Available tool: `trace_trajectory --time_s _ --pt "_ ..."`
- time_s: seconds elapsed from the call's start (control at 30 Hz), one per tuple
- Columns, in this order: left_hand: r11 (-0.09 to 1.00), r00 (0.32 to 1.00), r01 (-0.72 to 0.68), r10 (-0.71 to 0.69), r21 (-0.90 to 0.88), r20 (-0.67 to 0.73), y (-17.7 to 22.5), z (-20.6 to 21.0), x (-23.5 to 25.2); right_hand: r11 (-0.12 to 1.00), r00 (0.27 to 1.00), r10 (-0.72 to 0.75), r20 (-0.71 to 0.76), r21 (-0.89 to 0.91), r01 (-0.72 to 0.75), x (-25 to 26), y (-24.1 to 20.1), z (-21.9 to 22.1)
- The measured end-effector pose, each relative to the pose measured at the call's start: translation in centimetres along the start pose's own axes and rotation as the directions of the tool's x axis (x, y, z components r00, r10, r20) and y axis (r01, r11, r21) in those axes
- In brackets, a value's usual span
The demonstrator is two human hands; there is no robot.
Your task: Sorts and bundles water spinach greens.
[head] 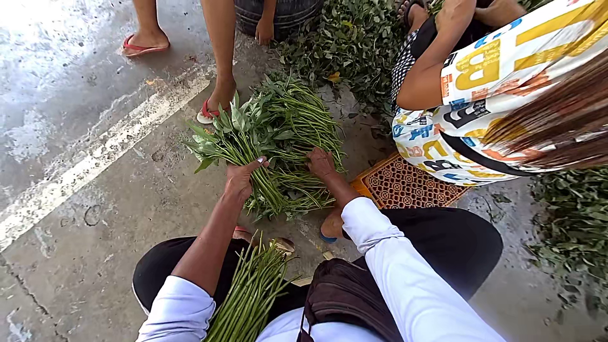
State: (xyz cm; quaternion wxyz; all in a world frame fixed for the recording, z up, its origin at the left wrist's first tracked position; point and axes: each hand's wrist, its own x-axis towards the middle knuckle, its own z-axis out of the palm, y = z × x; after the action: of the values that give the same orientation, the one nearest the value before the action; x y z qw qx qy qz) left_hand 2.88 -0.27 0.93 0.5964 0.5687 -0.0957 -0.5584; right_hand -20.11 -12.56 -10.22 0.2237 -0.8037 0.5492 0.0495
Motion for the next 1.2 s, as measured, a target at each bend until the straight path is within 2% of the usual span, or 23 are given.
trace_trajectory --time_s 0.07,0.17,0.3,0.4,0.53,0.63,0.7,0.77,0.87,0.93,0.97,1.07,1.13,1.2 --pt "1.000 1.000 0.025 -0.025 0.001 0.002 0.0 -0.1 -0.3 0.990 0.999 -0.027 -0.038 0.138 0.032 -0.1 -0.1 -2.3" --pt "0.998 0.998 0.056 -0.056 -0.038 -0.002 -0.1 0.0 -0.6 0.943 0.982 -0.064 -0.175 0.313 0.117 -1.3 -1.1 -6.6" --pt "0.992 0.998 0.053 -0.058 -0.112 -0.036 -0.5 0.3 -0.4 0.933 0.920 -0.042 -0.390 0.314 0.176 -4.5 -4.0 -9.6" --pt "0.985 0.997 0.079 -0.081 -0.151 -0.011 -1.0 0.6 -0.7 0.932 0.842 -0.127 -0.524 0.228 0.283 -7.5 -6.5 -8.1" --pt "0.993 0.995 0.065 -0.057 -0.097 0.080 -1.5 0.9 -1.2 0.896 0.814 -0.269 -0.515 0.176 0.407 -9.5 -8.9 -3.5" --pt "1.000 0.998 0.019 -0.020 0.003 0.053 -1.4 0.8 -1.5 0.839 0.776 -0.322 -0.542 0.217 0.499 -10.1 -9.8 -1.4" --pt "0.999 0.999 -0.011 0.009 0.040 0.050 -1.5 0.5 -1.4 0.778 0.854 -0.277 -0.440 0.418 0.468 -10.2 -9.8 -1.6" --pt "0.998 0.998 -0.039 0.036 0.052 0.048 -1.5 0.4 -1.3 0.657 0.944 -0.253 -0.214 0.678 0.330 -9.8 -9.2 -2.2" --pt "0.994 0.998 -0.059 0.057 0.089 0.018 -1.2 0.6 -1.5 0.391 0.958 -0.284 -0.034 0.908 0.148 -9.5 -8.3 -2.4" --pt "0.993 0.998 -0.057 0.057 0.101 0.007 -1.1 0.6 -1.4 0.284 0.968 -0.245 -0.045 0.952 0.117 -9.8 -8.3 -2.4" --pt "0.994 0.999 -0.051 0.049 0.095 0.014 -1.0 0.6 -1.4 0.271 0.979 -0.193 -0.070 0.955 0.122 -9.9 -8.5 -2.5" --pt "1.000 1.000 -0.019 0.019 0.025 0.004 -1.3 0.5 -1.1 0.299 0.988 0.021 -0.155 0.944 0.142 -10.1 -8.8 -2.7" --pt "0.999 1.000 0.004 -0.005 -0.046 -0.021 -1.7 0.3 -0.7 0.280 0.964 0.167 -0.207 0.947 0.155 -10.2 -8.7 -2.6" --pt "0.997 0.997 0.021 -0.026 -0.075 -0.069 -2.0 0.2 -0.5 0.289 0.933 0.249 -0.260 0.939 0.184 -10.0 -8.3 -2.5"
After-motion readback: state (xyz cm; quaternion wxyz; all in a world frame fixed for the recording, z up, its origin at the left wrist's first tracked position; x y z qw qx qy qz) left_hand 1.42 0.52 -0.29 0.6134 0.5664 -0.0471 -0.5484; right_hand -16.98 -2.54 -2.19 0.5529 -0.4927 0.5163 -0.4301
